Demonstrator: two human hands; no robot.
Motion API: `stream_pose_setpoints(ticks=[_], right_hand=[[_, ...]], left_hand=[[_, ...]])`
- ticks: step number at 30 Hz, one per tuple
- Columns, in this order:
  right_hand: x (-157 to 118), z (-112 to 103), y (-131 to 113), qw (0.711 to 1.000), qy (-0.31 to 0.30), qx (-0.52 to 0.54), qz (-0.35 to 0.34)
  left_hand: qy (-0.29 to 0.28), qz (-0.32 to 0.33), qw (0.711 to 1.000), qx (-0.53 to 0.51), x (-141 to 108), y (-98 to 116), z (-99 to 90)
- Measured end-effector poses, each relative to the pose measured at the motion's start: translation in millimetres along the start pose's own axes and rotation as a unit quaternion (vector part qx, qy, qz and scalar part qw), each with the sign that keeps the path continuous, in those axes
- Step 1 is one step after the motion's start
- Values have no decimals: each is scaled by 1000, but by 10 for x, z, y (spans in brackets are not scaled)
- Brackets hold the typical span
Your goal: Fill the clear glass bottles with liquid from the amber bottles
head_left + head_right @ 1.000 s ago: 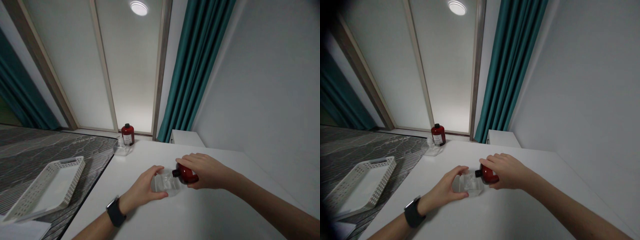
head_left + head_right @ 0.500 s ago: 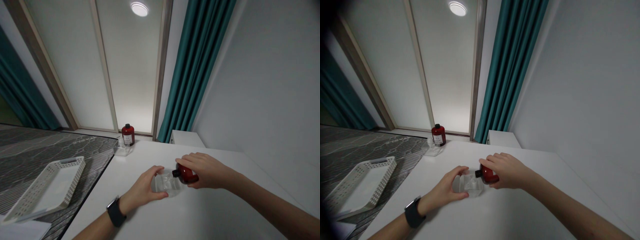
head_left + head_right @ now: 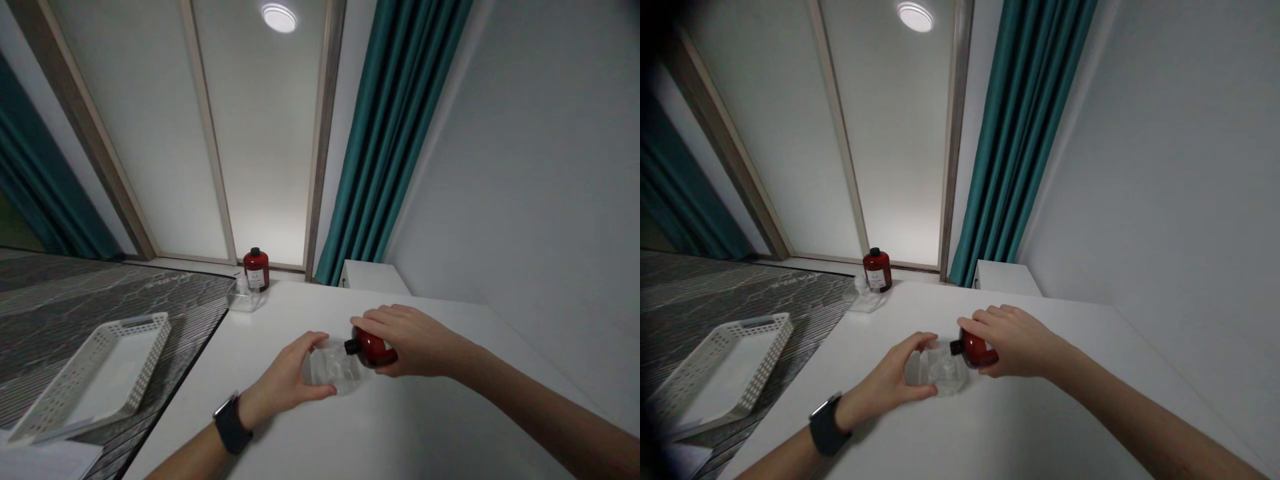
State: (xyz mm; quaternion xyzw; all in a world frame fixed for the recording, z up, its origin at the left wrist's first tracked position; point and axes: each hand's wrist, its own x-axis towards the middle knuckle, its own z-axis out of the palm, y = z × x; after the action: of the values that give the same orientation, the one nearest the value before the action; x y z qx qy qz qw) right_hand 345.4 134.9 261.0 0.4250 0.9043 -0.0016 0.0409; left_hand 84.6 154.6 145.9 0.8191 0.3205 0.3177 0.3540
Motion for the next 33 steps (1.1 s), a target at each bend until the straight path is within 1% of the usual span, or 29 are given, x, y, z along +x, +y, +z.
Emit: stream_pose_setpoints(ticks=[8, 25, 33], right_hand=[[-8, -13, -8, 1000, -3, 3, -2], [-6, -8, 0, 1000, 11, -8, -4], [10, -33, -22, 1000, 5, -12, -4]], left_hand=[[-5, 2, 1000, -1, -3, -11, -2], [-2, 5, 1000, 2, -4, -23, 5], [4, 5, 1000, -1, -3, -20, 7]])
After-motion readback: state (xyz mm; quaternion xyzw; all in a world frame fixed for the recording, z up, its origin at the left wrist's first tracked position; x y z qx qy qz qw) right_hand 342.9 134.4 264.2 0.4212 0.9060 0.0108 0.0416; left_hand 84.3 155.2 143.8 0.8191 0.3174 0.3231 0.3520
